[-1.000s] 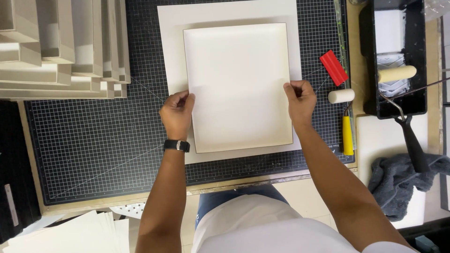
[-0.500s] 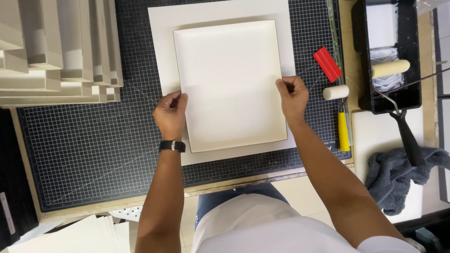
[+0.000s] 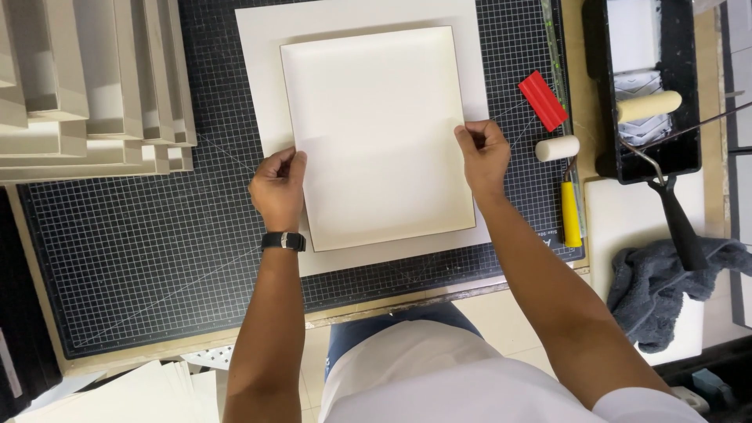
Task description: Applying glue to a wooden board with a roller and mounting a sheet of paper onto it, smoothing it with a squeegee.
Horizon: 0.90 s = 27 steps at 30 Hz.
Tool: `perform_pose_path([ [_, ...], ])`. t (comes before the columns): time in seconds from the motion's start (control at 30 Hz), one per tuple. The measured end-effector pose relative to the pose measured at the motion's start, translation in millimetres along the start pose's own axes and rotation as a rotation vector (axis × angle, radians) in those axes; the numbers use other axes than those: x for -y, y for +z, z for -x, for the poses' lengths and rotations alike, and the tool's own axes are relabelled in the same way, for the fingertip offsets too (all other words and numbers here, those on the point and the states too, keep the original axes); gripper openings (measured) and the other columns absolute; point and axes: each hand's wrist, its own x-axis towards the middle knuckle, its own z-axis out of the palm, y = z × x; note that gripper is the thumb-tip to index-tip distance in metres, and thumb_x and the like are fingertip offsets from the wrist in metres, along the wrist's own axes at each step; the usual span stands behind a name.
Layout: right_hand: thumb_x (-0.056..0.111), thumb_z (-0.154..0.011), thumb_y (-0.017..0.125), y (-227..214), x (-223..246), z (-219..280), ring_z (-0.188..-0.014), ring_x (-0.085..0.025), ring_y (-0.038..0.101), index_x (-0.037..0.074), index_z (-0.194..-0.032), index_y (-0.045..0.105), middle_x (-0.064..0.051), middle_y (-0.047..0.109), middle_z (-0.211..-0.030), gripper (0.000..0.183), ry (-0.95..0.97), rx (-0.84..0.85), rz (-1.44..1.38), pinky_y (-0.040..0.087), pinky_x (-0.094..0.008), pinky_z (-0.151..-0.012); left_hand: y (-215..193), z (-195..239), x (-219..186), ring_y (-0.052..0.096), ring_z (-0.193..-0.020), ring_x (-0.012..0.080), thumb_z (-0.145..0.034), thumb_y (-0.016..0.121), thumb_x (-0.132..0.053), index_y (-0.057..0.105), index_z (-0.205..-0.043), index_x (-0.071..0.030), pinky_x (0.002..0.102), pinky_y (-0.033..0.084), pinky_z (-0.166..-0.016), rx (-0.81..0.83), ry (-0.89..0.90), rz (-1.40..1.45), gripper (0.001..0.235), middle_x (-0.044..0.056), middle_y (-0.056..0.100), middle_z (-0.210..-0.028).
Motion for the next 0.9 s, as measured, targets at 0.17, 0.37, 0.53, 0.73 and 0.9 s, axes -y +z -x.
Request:
perform_pose_path([
  [0.17,0.007,-0.095,0.079,1.7,-3.5,-1.1,-0.069,-0.013,0.064,0.006,-0.097,0.073,-0.005,0.07,-0.078,0.007,0.002,-0.001,0.006,0.053,-0.029,-0.06,-1.6,0.5,-4.6,0.074,-0.075,0.0193,-0.089,0.08,-0.024,0.083,-0.102,-0.019,0.037,0.057,-0.07,-0.004,0.0,-0.021,0.014,0.0,0.076,-0.08],
  [0.37,0.006,-0.095,0.079,2.7,-4.3,-2.4,-0.066,-0.012,0.063,0.007,-0.096,0.073,-0.004,0.069,-0.076,0.006,0.001,-0.002,0.009,0.052,-0.028,-0.058,-0.6,0.3,-2.5,0.074,-0.076,0.0186,-0.089,0.08,-0.025,0.083,-0.102,-0.02,0.037,0.058,-0.072,-0.004,-0.011,-0.022,0.014,-0.001,0.075,-0.08],
  [0.53,0.007,-0.095,0.08,0.7,-4.8,-1.6,-0.066,-0.012,0.059,0.006,-0.095,0.073,-0.003,0.066,-0.073,0.007,0.001,0.005,0.008,0.05,-0.028,-0.057,-0.2,1.0,2.2,0.075,-0.081,0.0237,-0.088,0.081,-0.028,0.083,-0.101,-0.021,0.041,0.058,-0.075,0.003,-0.001,-0.06,0.015,0.002,0.076,-0.083],
  [0.73,0.005,-0.095,0.08,1.2,-1.5,-3.5,-0.064,-0.01,0.061,0.008,-0.093,0.075,-0.002,0.067,-0.071,0.006,-0.025,-0.007,0.022,0.05,-0.027,-0.056,0.4,-1.9,-1.2,0.075,-0.079,0.018,-0.09,0.08,-0.03,0.082,-0.102,-0.023,0.037,0.058,-0.076,-0.004,0.006,-0.048,0.014,-0.003,0.076,-0.084],
  [0.9,0.01,-0.097,0.075,0.8,11.2,-2.6,-0.078,-0.009,0.061,0.007,-0.097,0.072,0.002,0.069,-0.085,0.005,-0.007,0.03,-0.034,0.056,-0.023,-0.072,-5.4,-1.0,-9.4,0.072,-0.08,0.006,-0.09,0.078,-0.028,0.082,-0.098,-0.022,0.025,0.059,-0.069,0.021,0.004,0.066,0.011,-0.009,0.08,-0.091],
])
